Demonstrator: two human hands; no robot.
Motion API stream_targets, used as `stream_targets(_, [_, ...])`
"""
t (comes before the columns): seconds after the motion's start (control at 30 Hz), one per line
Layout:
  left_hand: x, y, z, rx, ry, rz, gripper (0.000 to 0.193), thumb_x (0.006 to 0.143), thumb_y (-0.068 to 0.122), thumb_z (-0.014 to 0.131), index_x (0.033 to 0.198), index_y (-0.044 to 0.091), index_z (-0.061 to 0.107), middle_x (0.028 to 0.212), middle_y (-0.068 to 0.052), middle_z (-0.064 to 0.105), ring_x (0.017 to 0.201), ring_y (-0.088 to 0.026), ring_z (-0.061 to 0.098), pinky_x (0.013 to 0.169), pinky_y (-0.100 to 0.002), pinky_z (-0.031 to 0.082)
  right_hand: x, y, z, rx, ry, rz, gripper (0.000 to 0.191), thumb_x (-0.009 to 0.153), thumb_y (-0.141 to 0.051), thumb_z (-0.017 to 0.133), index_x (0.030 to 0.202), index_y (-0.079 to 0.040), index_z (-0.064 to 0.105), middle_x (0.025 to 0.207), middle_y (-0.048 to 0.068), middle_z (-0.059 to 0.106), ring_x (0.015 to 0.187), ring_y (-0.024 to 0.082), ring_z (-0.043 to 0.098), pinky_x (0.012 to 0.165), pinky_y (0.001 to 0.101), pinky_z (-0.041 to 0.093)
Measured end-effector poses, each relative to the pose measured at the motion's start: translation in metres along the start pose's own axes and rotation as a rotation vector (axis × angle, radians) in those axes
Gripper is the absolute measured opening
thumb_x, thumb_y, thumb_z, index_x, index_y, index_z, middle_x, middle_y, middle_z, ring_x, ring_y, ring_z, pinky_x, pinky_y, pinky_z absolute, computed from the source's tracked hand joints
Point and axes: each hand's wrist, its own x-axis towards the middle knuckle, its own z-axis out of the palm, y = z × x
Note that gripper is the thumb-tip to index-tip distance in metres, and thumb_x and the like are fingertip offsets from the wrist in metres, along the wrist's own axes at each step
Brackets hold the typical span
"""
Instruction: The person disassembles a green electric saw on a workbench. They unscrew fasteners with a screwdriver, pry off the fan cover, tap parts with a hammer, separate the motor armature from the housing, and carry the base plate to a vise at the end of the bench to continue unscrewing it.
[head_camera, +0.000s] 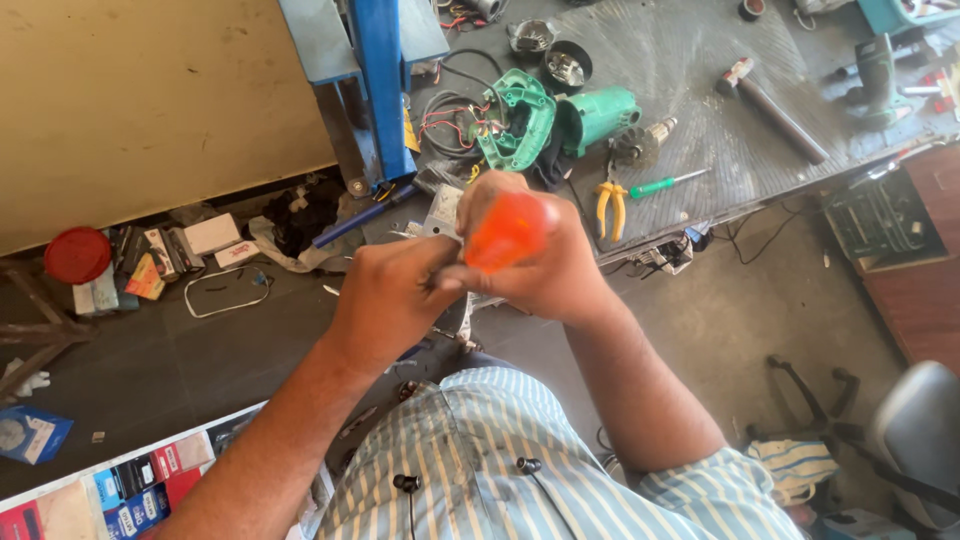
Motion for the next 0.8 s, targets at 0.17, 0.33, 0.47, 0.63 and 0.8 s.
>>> stream_targets(0.17, [0.01, 0.002, 0.009, -0.129, -0.032, 0.082, 0.022, 0.089, 0.017, 0.075, 0.104, 0.004, 0.066, 0.084, -0.011, 0.066, 0.075, -0.028, 0.068, 0.066, -0.039, 0.052, 0.0, 0.016, -0.029, -0.08, -0.065, -0.129, 0.022, 0.08, -0.017, 0.09, 0.091, -0.009, 0.073, 0.09, 0.001, 0.068, 0.09, 0.017, 0.064, 0.093, 0.0353, 0.04])
stream_targets(0.33, [0.014, -0.006, 0.021, -0.51, -0.279, -0.289, 0.014, 0.094, 0.015, 0.072, 0.099, 0.004, 0.065, 0.076, -0.007, 0.06, 0.07, -0.022, 0.06, 0.06, -0.034, 0.052, 0.015, 0.03, -0.053, -0.088, -0.305, -0.241, 0.013, 0.088, -0.007, 0.08, 0.099, -0.009, 0.072, 0.094, 0.0, 0.069, 0.093, 0.019, 0.066, 0.104, 0.0382, 0.037])
stream_targets(0.47, [0.017, -0.011, 0.05, -0.368, 0.013, -0.219, 0.013, 0.091, 0.013, 0.075, 0.099, 0.003, 0.071, 0.076, -0.005, 0.065, 0.069, -0.015, 0.059, 0.059, -0.032, 0.049, 0.022, 0.041, -0.07, -0.021, -0.363, -0.151, 0.02, 0.091, 0.002, 0.07, 0.109, -0.006, 0.072, 0.098, 0.002, 0.071, 0.087, 0.018, 0.066, 0.101, 0.0378, 0.042])
stream_targets(0.63, [0.018, 0.001, 0.075, -0.061, 0.248, -0.232, 0.016, 0.087, 0.015, 0.078, 0.1, 0.007, 0.073, 0.084, -0.007, 0.071, 0.077, -0.015, 0.069, 0.066, -0.03, 0.053, 0.018, 0.053, -0.077, 0.067, -0.342, -0.103, 0.029, 0.084, -0.01, 0.085, 0.111, -0.005, 0.073, 0.097, 0.01, 0.067, 0.09, 0.025, 0.065, 0.082, 0.0348, 0.053])
stream_targets(0.8, [0.019, 0.001, 0.065, -0.294, 0.106, -0.206, 0.015, 0.092, 0.008, 0.074, 0.105, 0.003, 0.069, 0.096, -0.016, 0.069, 0.087, -0.031, 0.066, 0.076, -0.034, 0.053, 0.017, 0.059, -0.085, 0.006, -0.383, -0.123, 0.023, 0.091, -0.006, 0.081, 0.112, -0.005, 0.072, 0.102, 0.008, 0.072, 0.094, 0.024, 0.073, 0.085, 0.0325, 0.059])
